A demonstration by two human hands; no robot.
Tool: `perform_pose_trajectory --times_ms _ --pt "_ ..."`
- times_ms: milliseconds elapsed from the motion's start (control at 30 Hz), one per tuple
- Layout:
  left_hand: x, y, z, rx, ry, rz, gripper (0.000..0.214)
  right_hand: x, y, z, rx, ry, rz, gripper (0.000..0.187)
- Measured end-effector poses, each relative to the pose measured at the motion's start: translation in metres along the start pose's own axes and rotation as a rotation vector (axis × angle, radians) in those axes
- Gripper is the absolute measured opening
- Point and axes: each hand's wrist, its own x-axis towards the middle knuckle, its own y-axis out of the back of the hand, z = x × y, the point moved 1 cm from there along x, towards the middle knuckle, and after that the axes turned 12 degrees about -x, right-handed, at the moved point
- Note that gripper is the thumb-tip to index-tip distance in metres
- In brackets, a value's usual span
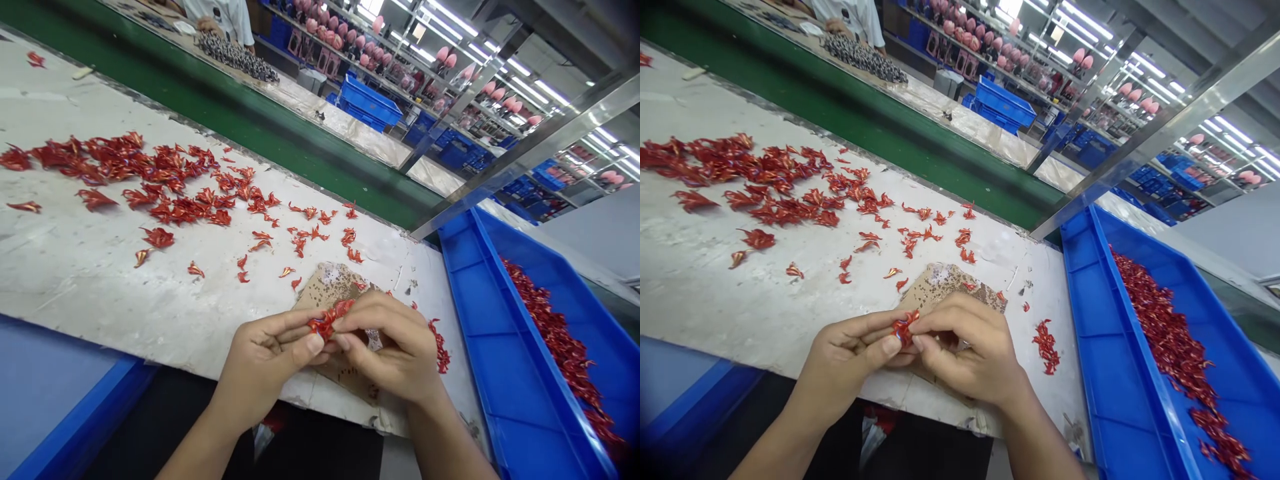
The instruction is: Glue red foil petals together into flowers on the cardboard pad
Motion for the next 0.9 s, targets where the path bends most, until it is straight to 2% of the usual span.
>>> perform_pose_trajectory --times_ms 167,500,600,900 --pt "0.003 0.002 0.005 -0.072 0.073 -0.024 0.034 -0.003 -0.002 0.003 -0.025 -0.039 0.096 0.028" --pt "0.006 0.012 0.004 -0.112 0.126 -0.093 0.03 -0.004 -0.01 0.003 0.05 -0.104 0.033 0.037" --pt "0.006 0.011 0.006 -0.08 0.137 -0.124 0.029 -0.004 -0.014 0.002 0.097 -0.115 0.021 0.035" --pt "0.007 0.011 0.005 -0.066 0.171 -0.193 0.03 -0.003 -0.012 0.004 0.169 -0.278 -0.056 0.018"
